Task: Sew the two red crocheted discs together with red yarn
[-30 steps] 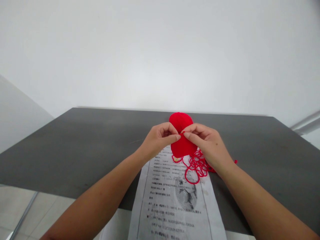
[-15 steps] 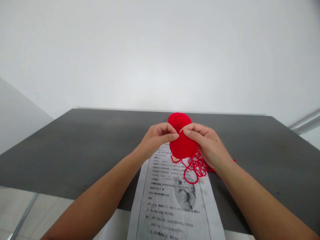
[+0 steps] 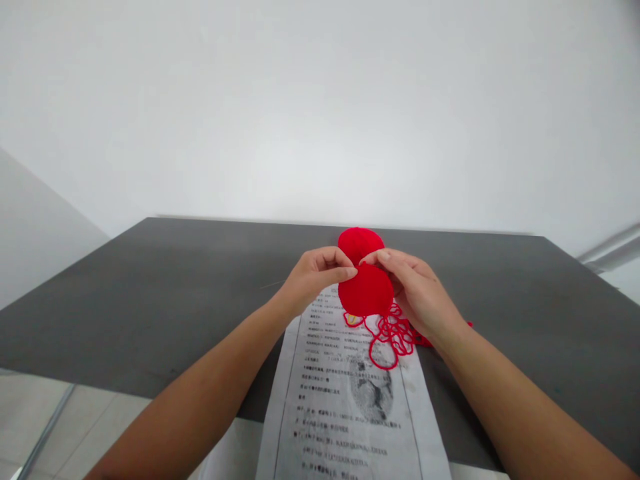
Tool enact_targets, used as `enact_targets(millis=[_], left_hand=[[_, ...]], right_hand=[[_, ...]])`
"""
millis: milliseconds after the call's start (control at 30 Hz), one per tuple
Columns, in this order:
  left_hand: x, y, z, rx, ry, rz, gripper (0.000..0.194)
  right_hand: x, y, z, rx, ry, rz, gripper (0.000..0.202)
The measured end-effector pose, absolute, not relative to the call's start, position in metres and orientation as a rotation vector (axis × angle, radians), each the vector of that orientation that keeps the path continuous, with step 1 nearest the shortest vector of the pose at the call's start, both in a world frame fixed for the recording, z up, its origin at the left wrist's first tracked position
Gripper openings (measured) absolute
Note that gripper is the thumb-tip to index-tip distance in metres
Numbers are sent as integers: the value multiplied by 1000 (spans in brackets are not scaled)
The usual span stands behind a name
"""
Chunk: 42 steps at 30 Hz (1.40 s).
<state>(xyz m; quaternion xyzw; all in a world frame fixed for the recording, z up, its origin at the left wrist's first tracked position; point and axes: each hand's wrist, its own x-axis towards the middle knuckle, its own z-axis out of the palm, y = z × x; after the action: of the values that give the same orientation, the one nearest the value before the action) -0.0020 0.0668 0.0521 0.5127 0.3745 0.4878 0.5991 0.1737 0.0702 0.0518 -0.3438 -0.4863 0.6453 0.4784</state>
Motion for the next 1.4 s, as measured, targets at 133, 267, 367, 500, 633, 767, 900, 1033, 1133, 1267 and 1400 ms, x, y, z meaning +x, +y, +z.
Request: enact_targets(millis=[133,267,367,500,633,767,900,1033,1133,1267,1400], left_hand=[[-3,70,49,1200,875,1117,26],[-5,75,44,1173,878,1088,29],[-6,78,41,1139,892,1080,33],[-9,81,39,1103,884,1048,35],[-12,83,36,1091,860,1072,33],[-13,86,34,1070,850,1102,33],[-13,88,33,1017,836,1108,34],[-15,89,32,948,829,1071,34],[-18,90,32,929,836,1042,34],[-23,92,31,944,867,986,39],[-29,95,29,943,895,940,37]], right_hand=[[173,72,51,-874,-1207,1560,31],[174,76,46,-881,-1237,1573,34],[175,80,42,-884,-1284,1596,37],[176,82,36,-842,-1349,1683,42],[175,83,32,-779,-1333,1798,40],[174,83,29,-738,-1320,1833,38],[172,84,30,-696,-1242,1802,30],[173,85,35,-680,-1139,1841,27],[176,88,38,-713,-1143,1814,32],[186,93,42,-741,-1151,1697,37],[200,103,48,-697,-1061,1603,37]])
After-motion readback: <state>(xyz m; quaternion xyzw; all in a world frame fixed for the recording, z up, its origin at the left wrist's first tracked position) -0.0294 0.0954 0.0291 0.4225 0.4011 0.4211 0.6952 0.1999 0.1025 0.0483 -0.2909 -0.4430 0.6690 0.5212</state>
